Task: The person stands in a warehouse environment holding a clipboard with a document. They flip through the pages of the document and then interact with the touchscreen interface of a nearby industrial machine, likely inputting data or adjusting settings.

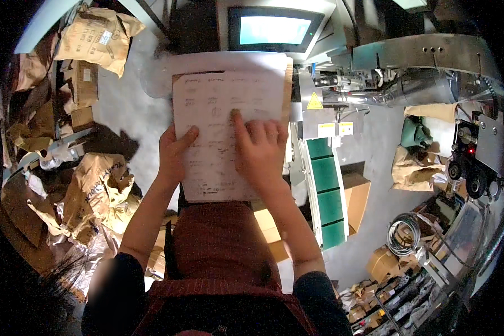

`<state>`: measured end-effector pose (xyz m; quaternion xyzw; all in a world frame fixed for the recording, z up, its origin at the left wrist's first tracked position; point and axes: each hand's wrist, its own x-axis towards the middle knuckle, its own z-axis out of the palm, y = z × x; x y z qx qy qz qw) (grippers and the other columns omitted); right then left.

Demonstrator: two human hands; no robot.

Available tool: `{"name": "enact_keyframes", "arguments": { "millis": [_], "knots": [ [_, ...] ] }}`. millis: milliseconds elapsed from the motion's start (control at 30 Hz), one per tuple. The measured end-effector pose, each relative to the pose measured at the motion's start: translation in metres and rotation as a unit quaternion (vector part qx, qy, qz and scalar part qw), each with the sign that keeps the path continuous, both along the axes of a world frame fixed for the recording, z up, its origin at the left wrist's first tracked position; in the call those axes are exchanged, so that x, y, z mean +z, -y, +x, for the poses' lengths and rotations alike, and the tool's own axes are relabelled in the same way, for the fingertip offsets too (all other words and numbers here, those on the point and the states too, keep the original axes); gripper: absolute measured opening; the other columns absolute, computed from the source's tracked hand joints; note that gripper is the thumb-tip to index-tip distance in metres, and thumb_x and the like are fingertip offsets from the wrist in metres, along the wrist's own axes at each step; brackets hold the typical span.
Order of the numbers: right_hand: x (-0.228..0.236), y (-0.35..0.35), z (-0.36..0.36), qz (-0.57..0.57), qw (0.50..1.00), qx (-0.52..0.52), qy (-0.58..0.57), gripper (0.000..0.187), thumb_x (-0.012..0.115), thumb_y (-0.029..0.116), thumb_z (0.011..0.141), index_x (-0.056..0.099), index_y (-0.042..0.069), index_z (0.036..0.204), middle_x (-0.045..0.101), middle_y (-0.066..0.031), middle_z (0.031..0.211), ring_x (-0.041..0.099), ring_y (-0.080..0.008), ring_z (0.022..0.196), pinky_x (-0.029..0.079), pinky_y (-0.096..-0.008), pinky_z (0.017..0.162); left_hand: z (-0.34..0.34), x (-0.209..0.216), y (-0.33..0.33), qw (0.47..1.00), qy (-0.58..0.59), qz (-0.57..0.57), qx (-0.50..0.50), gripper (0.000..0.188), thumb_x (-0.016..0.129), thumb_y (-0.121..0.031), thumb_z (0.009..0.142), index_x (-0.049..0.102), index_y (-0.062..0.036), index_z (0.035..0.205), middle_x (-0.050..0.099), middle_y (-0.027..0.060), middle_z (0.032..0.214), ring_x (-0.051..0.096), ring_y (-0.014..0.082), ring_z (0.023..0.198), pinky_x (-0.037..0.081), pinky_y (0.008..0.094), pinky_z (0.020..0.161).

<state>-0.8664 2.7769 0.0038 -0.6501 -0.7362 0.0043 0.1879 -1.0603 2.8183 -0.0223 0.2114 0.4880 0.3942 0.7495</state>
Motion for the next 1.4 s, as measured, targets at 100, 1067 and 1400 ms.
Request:
{"name": "enact_keyframes", "arguments": {
  "millis": [100,1067,1400],
  "knots": [
    [-0.001,-0.002,-0.005,-0.029,0.999,0.031,0.002,0.059,0.062,0.004,0.073,0.063,0.012,0.131,0.057,-0.0026,0.081,0.055,-0.0234,0.083,0.037,-0.0418,0.095,0.01,-0.015,0.005,1.0,0.012,-0.01,-0.022,0.028,0.066,-0.013,0.093,0.062,0.0021,0.116,0.069,0.0077,0.105,0.064,0.0137,0.091,0.052,0.029,0.08],
    [-0.015,-0.042,0.029,-0.092,0.995,0.0,-0.038,0.062,0.058,0.002,0.083,0.052,0.014,0.143,0.067,-0.0128,0.08,0.062,-0.0287,0.073,0.044,-0.0407,0.089,0.015,-0.039,0.009,0.999,-0.005,-0.01,0.03,0.034,0.068,-0.009,0.092,0.058,0.005,0.121,0.067,0.0128,0.114,0.065,0.0194,0.1,0.052,0.0331,0.089],
    [-0.018,-0.043,0.021,-0.076,0.995,0.013,-0.058,0.058,0.059,0.002,0.083,0.054,0.012,0.14,0.066,-0.0127,0.075,0.063,-0.0285,0.071,0.044,-0.0402,0.086,0.003,-0.049,0.014,0.999,-0.01,0.002,0.035,0.034,0.069,-0.01,0.091,0.058,0.0047,0.119,0.068,0.0127,0.112,0.065,0.0181,0.098,0.052,0.0318,0.088]
  ]
}}
